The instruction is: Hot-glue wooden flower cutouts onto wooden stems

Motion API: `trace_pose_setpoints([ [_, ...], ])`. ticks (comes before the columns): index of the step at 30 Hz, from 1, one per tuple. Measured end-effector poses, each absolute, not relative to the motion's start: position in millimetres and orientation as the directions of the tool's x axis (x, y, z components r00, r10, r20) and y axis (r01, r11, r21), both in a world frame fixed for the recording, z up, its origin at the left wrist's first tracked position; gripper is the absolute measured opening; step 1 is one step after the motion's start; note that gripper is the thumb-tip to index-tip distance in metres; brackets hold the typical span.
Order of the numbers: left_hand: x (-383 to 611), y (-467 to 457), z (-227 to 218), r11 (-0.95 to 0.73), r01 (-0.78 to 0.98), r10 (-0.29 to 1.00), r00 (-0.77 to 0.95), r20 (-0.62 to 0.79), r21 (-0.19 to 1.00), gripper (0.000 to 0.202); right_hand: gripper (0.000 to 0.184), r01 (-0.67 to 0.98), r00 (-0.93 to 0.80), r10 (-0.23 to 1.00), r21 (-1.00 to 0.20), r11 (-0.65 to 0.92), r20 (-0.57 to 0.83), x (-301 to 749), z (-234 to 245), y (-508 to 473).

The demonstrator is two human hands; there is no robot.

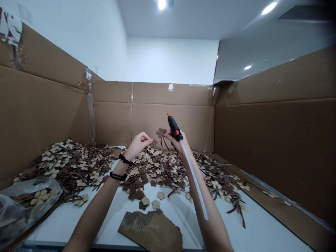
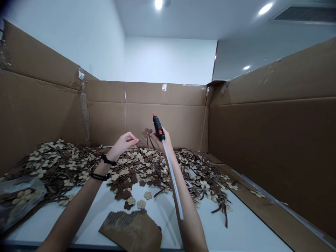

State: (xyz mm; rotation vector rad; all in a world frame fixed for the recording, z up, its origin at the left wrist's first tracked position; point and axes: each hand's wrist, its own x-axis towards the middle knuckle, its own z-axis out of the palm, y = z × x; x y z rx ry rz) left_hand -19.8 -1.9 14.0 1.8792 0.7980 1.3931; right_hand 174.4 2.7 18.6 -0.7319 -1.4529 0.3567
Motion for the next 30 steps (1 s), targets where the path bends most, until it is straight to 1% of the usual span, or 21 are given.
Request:
trace_pose_setpoints([
  [3,-22,16,4,-0.574,0.133,0.799,0.307,0.517,0.808,0.022,0.031,0.219,0.173,0.613,-0.637,0.739,0.771,179,18,6],
  [6,-23,32,-7,-0.586,0.19,0.795,0.323,0.513,0.788,0.024,0.034,0.206,0.156,0.629,-0.648,0.734,0.762,181,17,9],
  [9,-24,43,-13,-0.584,0.213,0.796,0.337,0.502,0.784,0.016,0.034,0.204,0.135,0.634,-0.648,0.734,0.761,181,17,9],
  [12,-26,46,-14,-0.567,0.222,0.811,0.318,0.491,0.793,0.018,0.032,0.23,0.119,0.633,-0.641,0.732,0.765,178,18,8],
  [15,-28,38,-8,-0.6,0.24,0.797,0.27,0.541,0.763,0.023,0.03,0.246,0.094,0.634,-0.635,0.732,0.768,174,19,5],
  [18,-28,22,4,-0.619,0.178,0.781,0.239,0.577,0.765,0.027,0.028,0.277,0.103,0.61,-0.611,0.741,0.786,170,18,1],
  [22,-25,-1,17,-0.573,0.054,0.81,0.189,0.555,0.818,0.032,0.03,0.267,0.116,0.608,-0.614,0.743,0.786,164,19,-4],
  [25,-21,-11,21,-0.6,-0.003,0.789,0.167,0.592,0.8,0.031,0.029,0.236,0.086,0.644,-0.643,0.729,0.761,160,19,-5],
  [30,-14,-17,19,-0.661,-0.003,0.748,0.078,0.66,0.75,0.029,0.03,0.167,0.04,0.672,-0.668,0.725,0.74,156,17,-6],
])
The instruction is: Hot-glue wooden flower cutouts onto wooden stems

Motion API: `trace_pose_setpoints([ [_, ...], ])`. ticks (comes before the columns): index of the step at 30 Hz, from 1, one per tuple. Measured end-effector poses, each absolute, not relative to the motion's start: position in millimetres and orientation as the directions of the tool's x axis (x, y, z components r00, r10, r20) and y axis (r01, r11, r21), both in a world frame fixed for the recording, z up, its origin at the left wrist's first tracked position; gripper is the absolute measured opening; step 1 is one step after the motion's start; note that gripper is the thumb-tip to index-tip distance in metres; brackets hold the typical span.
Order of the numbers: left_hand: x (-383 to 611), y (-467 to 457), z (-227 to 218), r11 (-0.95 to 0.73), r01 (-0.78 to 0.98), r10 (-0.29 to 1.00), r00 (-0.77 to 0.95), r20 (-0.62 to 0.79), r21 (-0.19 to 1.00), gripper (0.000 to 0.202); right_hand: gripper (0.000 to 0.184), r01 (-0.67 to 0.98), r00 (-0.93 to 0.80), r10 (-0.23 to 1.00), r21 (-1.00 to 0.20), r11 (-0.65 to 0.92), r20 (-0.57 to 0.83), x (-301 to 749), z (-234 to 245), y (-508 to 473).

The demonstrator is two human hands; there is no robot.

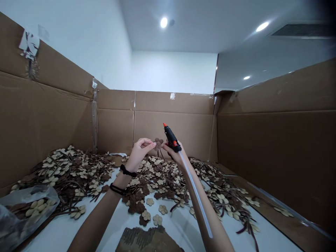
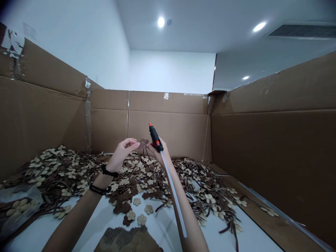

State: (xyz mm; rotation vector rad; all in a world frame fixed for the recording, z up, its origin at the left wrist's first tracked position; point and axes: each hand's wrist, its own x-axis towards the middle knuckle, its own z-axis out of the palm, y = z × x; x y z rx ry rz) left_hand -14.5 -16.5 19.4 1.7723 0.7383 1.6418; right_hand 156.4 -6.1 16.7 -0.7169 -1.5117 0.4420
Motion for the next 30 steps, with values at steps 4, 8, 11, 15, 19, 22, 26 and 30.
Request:
trace_pose_setpoints([
  [4,-13,-18,20,-0.632,-0.047,0.765,0.116,0.633,0.773,0.026,0.029,0.154,-0.03,0.697,-0.686,0.711,0.716,156,18,-11],
  [8,-12,-18,21,-0.608,-0.075,0.78,0.131,0.612,0.791,0.026,0.028,0.16,-0.078,0.691,-0.675,0.72,0.718,156,20,-15],
  [11,-11,-18,19,-0.601,-0.08,0.785,0.13,0.606,0.795,0.026,0.026,0.174,-0.091,0.689,-0.67,0.722,0.719,156,20,-16],
  [15,-8,-17,18,-0.607,-0.076,0.783,0.111,0.612,0.791,0.029,0.025,0.193,-0.068,0.7,-0.679,0.709,0.711,155,20,-17],
  [19,-9,-16,18,-0.606,-0.053,0.788,0.089,0.609,0.793,0.029,0.027,0.18,-0.122,0.68,-0.658,0.731,0.723,157,20,-13],
  [22,-11,-13,17,-0.62,-0.019,0.78,0.089,0.619,0.784,0.029,0.027,0.17,-0.156,0.67,-0.648,0.742,0.726,159,18,-10],
  [26,-12,-11,15,-0.647,0.019,0.759,0.111,0.642,0.762,0.03,0.027,0.177,-0.168,0.67,-0.647,0.742,0.723,159,18,-11],
  [30,-9,-10,15,-0.656,0.009,0.753,0.082,0.653,0.755,0.029,0.027,0.164,-0.158,0.672,-0.652,0.74,0.723,157,18,-12],
])
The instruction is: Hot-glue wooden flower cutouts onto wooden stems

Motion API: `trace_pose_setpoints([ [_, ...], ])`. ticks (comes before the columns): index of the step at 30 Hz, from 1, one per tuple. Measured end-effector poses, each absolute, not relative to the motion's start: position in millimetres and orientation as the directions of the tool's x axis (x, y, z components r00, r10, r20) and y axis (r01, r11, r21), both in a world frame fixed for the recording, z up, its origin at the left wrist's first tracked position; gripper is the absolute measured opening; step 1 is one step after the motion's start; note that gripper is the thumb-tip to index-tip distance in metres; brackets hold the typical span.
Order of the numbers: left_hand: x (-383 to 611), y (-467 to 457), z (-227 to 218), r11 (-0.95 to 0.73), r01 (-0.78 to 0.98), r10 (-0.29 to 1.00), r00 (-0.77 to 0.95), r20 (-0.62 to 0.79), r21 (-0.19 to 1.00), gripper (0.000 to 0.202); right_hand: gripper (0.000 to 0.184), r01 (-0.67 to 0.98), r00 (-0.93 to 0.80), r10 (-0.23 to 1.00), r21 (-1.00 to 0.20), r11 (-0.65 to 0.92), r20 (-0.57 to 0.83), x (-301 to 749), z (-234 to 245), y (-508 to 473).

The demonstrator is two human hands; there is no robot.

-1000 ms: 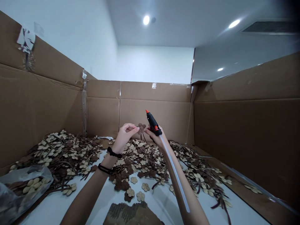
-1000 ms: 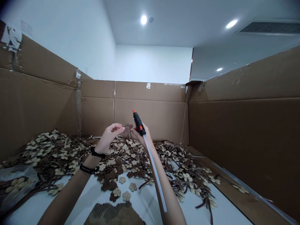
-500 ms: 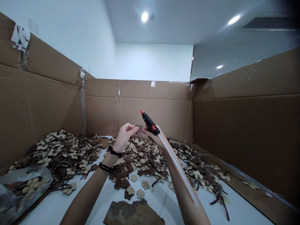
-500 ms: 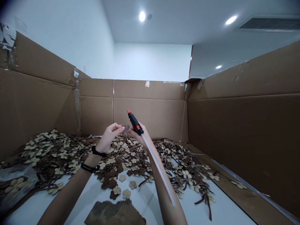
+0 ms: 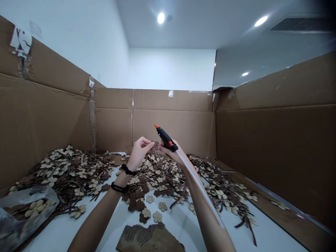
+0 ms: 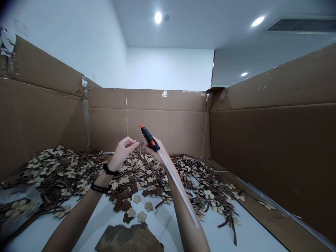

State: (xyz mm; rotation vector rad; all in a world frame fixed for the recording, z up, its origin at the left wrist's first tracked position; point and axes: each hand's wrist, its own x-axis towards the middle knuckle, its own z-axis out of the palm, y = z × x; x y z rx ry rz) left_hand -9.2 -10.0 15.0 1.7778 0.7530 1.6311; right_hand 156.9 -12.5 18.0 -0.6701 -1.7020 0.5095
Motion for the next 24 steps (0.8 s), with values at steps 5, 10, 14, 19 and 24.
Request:
trace_pose_setpoints([
  [5,-6,-8,14,-0.691,-0.021,0.721,0.049,0.691,0.722,0.028,0.026,0.161,-0.119,0.712,-0.694,0.701,0.692,155,19,-14],
  [10,-4,-7,12,-0.691,-0.044,0.719,0.068,0.692,0.722,0.03,0.029,0.159,-0.179,0.683,-0.665,0.73,0.708,154,23,-19],
  [14,-6,-7,12,-0.668,-0.075,0.74,0.037,0.672,0.74,0.031,0.029,0.149,-0.171,0.673,-0.656,0.74,0.72,154,23,-20],
  [19,-10,-7,15,-0.639,0.044,0.767,0.107,0.633,0.768,0.037,0.029,0.151,-0.145,0.667,-0.65,0.745,0.731,157,20,-13],
  [24,-9,-6,13,-0.703,0.233,0.711,0.218,0.668,0.672,0.028,0.031,0.21,-0.166,0.65,-0.618,0.758,0.741,156,18,-10],
])
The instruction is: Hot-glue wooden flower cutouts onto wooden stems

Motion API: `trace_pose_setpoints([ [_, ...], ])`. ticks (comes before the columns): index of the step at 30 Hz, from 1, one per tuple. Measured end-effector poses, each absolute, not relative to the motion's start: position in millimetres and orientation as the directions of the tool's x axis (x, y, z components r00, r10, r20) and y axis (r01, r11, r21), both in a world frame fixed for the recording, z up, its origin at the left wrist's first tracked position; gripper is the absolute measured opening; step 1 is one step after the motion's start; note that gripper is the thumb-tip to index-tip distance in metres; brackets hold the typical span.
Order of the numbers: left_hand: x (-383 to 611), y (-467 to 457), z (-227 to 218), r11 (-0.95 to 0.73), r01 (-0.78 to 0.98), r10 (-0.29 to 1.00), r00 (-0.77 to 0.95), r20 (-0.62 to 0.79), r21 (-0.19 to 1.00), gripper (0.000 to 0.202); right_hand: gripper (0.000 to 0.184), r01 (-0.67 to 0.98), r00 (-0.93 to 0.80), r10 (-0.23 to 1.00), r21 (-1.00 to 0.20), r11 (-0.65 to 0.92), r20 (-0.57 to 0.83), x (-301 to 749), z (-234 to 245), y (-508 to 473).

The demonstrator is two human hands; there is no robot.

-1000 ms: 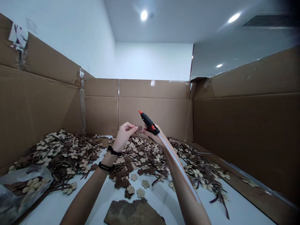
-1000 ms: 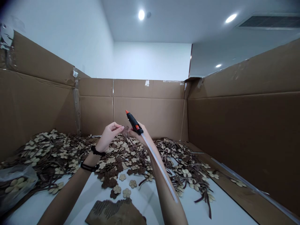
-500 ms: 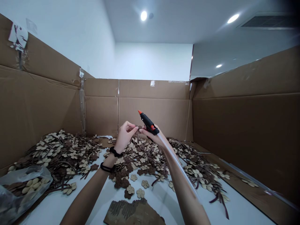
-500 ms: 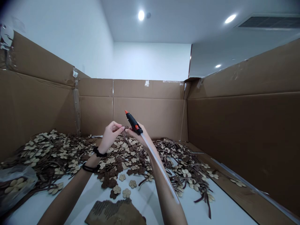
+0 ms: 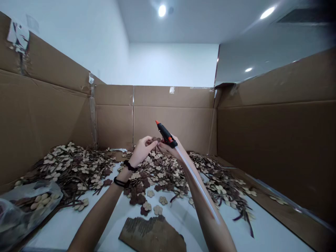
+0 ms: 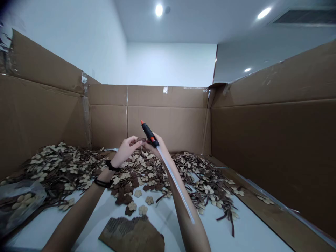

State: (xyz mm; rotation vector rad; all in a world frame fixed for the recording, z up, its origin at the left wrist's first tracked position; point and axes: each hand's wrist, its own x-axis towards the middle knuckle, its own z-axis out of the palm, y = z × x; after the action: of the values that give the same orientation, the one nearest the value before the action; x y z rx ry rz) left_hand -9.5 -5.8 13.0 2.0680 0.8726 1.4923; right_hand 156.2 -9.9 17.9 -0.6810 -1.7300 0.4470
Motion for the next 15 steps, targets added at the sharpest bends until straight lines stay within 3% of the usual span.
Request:
trace_pose_setpoints([
  [9,-35,33,5,-0.732,0.407,0.66,0.224,0.717,0.547,0.03,0.029,0.336,-0.06,0.644,-0.592,0.733,0.763,166,20,-14],
  [10,-44,42,2,-0.712,0.46,0.682,0.275,0.678,0.53,0.029,0.029,0.333,-0.034,0.648,-0.603,0.725,0.761,170,20,-12],
  [12,-67,59,-6,-0.647,0.57,0.761,0.446,0.47,0.506,0.027,0.029,0.313,0.014,0.657,-0.628,0.713,0.753,178,21,-10],
  [14,-93,74,-16,-0.515,0.643,0.843,0.502,0.195,0.567,0.025,0.029,0.293,0.046,0.665,-0.647,0.704,0.745,185,22,-9],
  [15,-106,80,-20,-0.445,0.618,0.87,0.469,0.15,0.648,0.024,0.028,0.287,0.058,0.667,-0.652,0.702,0.743,189,23,-9],
])
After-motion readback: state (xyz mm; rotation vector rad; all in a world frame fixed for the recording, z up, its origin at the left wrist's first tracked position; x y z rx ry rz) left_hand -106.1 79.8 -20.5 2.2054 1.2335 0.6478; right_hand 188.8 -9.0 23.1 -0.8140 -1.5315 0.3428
